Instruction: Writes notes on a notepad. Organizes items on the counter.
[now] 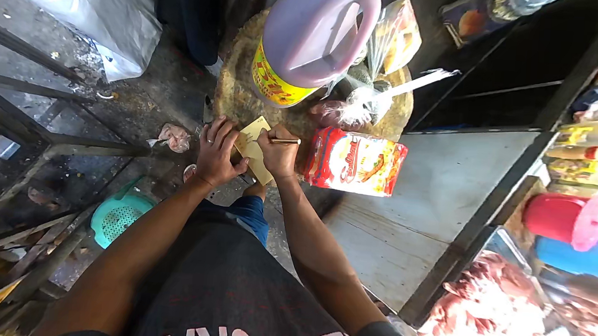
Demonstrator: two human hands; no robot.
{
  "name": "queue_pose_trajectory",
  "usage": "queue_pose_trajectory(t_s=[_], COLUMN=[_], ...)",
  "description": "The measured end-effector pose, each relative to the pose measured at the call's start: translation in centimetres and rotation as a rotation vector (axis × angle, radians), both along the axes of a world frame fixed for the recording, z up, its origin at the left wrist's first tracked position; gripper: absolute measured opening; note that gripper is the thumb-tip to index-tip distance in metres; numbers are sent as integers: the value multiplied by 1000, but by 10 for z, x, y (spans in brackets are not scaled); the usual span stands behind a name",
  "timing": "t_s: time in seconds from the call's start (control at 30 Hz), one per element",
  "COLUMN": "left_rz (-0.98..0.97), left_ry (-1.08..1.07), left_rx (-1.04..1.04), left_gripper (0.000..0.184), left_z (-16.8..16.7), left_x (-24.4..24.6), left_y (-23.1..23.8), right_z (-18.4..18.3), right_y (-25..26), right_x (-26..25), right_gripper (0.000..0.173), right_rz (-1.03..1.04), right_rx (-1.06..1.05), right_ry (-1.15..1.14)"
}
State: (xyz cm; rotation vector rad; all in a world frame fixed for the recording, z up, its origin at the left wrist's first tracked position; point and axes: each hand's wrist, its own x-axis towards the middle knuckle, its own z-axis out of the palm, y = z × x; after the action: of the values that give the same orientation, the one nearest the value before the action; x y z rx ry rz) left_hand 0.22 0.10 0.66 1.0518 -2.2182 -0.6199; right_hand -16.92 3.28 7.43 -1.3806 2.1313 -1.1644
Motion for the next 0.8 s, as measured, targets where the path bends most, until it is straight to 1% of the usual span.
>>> queue_pose_trajectory(t_s=[0.47, 0.8], left_rz=[-2, -8], left_ry=[-3, -18], left_rx=[-3, 13], left_gripper=[68, 68], left_z=[0, 1], left_x=[-1, 0], left_y=[0, 1], right_z=[1, -3], right_y=[-1, -2], right_x=[1, 0], right_gripper=[31, 32], right_rz=[-28, -20], right_rx=[12, -72], right_ry=[37, 19])
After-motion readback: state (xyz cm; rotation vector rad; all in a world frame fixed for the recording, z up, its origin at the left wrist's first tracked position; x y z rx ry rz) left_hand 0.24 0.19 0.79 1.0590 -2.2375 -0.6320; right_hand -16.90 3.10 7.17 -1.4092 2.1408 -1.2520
